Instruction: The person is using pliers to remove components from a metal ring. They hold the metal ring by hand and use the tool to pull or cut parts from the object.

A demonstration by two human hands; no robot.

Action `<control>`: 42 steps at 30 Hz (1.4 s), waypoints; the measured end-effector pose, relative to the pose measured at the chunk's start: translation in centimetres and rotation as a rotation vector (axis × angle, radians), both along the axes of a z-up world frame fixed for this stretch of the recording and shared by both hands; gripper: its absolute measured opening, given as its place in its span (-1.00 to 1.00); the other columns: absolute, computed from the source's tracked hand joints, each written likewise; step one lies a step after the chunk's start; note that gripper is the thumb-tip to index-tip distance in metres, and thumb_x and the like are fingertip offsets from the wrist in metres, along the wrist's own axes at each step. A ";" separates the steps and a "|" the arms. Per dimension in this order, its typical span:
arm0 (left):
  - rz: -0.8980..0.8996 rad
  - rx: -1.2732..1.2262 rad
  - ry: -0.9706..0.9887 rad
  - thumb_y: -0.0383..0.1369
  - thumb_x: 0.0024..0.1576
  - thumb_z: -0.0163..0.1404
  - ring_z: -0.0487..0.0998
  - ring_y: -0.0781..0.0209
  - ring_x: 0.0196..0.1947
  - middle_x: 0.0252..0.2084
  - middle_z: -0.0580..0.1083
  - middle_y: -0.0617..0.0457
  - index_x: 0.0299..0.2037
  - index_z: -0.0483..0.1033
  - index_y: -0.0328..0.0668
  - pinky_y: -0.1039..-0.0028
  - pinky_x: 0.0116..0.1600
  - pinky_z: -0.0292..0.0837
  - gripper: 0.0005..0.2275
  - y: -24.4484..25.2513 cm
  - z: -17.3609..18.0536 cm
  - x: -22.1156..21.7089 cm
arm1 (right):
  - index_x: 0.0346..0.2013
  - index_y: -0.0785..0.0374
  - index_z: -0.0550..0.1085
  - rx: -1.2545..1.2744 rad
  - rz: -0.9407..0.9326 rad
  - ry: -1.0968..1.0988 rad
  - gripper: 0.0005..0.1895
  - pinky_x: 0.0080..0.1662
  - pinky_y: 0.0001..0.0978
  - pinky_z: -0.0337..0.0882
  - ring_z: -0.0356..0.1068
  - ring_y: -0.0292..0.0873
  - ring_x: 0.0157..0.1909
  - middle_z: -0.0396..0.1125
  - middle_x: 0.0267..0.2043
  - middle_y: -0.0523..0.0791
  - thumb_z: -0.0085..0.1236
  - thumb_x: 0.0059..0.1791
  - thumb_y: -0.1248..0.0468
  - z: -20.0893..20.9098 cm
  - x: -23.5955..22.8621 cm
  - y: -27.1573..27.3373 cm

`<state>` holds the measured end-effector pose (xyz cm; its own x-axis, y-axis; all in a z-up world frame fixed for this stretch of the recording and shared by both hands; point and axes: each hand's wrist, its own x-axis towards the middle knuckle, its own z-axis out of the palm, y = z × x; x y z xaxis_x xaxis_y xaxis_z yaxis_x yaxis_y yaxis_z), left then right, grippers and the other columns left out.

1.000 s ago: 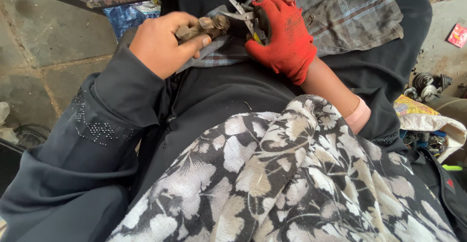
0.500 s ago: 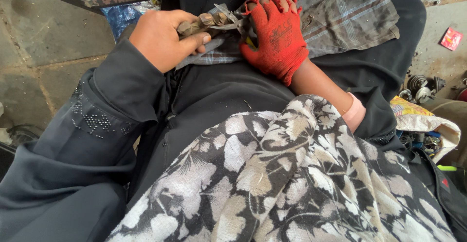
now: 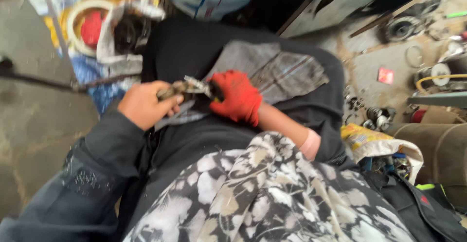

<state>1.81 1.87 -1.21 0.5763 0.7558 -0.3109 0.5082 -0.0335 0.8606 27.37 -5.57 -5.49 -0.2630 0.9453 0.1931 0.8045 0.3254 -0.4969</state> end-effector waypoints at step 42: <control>0.026 -0.033 -0.145 -0.10 0.08 0.19 0.58 0.35 -0.19 -0.09 0.61 -0.04 0.27 0.45 -0.17 0.54 -0.09 0.48 -0.43 -2.3 -0.9 1.3 | 0.03 0.16 0.43 0.120 -0.122 -0.046 -0.41 0.22 0.05 0.20 0.27 0.12 0.20 0.30 0.08 -0.03 0.33 -0.24 0.07 5.8 -4.1 -2.6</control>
<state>3.11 -0.44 -2.11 0.5971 0.7620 -0.2507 0.3788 0.0076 0.9254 23.23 -8.14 0.28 -0.1586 0.9416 0.2971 0.8625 0.2786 -0.4225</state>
